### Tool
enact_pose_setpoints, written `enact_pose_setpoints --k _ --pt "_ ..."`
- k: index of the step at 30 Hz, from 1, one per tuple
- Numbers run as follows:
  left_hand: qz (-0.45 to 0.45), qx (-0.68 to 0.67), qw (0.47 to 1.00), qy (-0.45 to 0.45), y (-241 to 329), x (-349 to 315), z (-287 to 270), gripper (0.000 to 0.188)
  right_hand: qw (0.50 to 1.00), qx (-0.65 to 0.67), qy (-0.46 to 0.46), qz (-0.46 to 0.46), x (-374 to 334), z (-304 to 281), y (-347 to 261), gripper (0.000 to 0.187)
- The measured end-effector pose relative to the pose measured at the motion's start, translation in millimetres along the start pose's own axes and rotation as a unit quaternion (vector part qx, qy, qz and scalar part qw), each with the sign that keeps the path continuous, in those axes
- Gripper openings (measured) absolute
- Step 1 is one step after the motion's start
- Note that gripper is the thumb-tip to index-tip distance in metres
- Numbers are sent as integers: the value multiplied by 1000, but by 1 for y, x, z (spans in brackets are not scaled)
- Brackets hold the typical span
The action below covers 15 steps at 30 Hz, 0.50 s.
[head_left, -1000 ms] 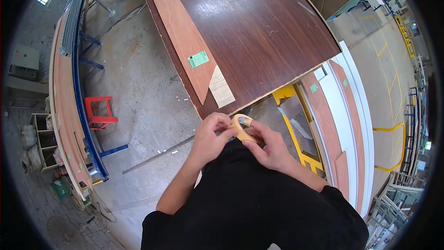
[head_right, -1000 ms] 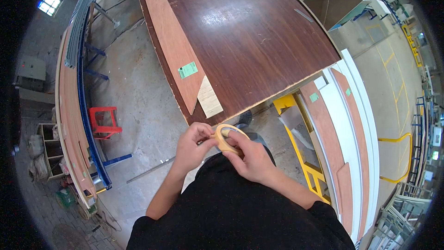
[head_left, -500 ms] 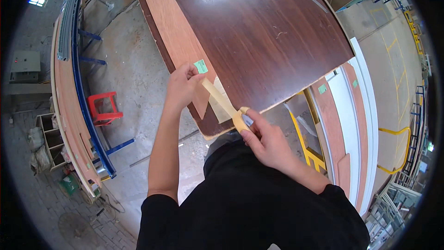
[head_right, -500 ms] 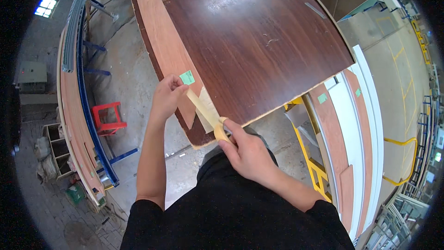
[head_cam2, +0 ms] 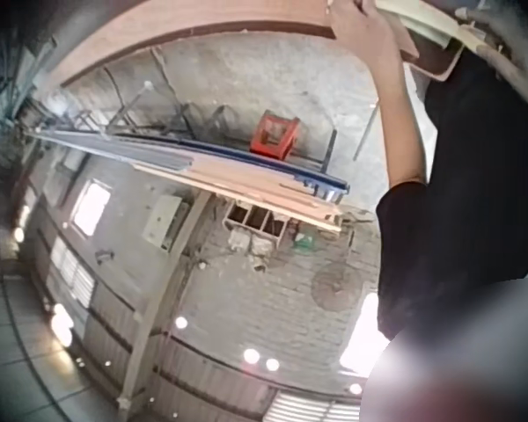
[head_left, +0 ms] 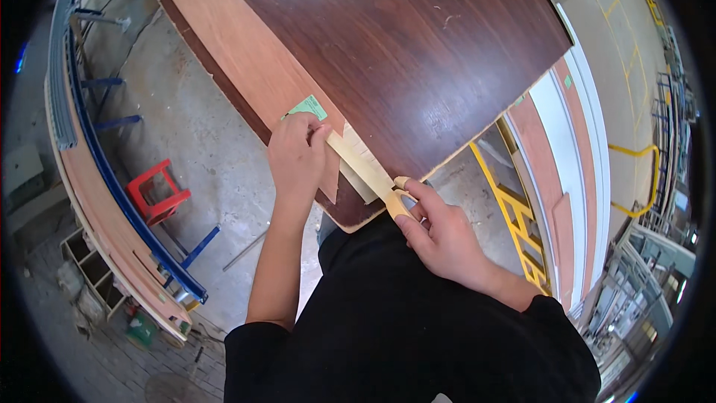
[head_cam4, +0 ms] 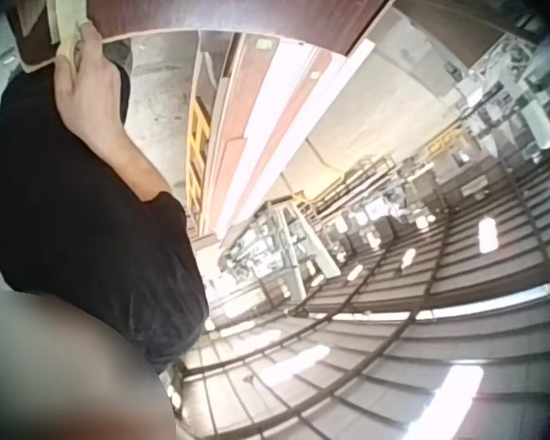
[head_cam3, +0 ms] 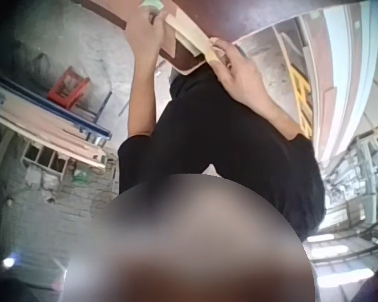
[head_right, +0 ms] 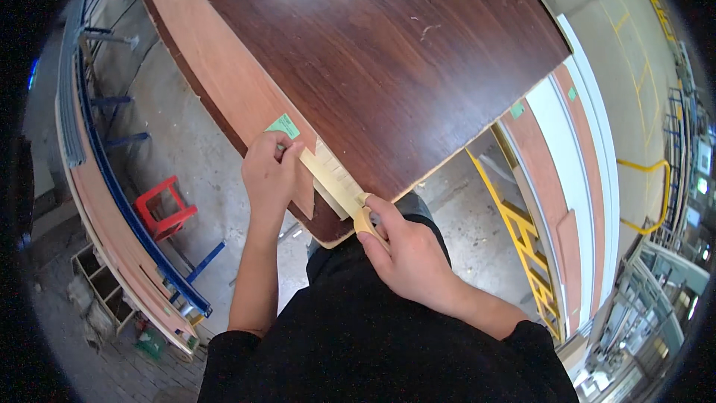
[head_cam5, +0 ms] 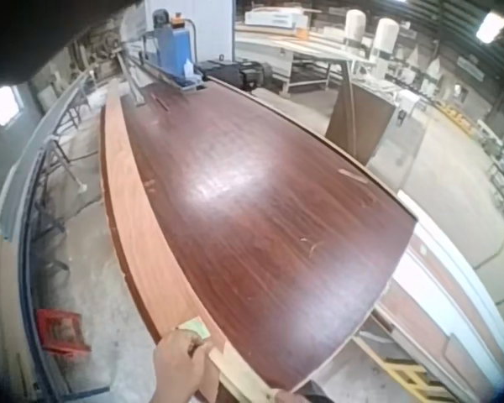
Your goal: Applying masking tape to the joints or edges of wooden planks for assembly or protection.
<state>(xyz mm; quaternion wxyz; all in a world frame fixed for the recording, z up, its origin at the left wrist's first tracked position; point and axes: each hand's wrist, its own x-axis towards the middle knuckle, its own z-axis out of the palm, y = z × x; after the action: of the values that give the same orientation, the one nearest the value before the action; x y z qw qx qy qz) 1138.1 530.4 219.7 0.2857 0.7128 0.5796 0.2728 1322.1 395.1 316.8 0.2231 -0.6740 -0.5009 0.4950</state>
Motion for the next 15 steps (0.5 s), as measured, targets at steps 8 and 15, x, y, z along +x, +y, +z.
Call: enact_pose_setpoints --k 8,15 --pt "216 105 968 75 -18 -22 22 22 997 -38 63 22 -3 18 -8 47" --pt "201 127 971 34 -17 -31 13 42 993 -72 96 -19 -1 25 -8 44"
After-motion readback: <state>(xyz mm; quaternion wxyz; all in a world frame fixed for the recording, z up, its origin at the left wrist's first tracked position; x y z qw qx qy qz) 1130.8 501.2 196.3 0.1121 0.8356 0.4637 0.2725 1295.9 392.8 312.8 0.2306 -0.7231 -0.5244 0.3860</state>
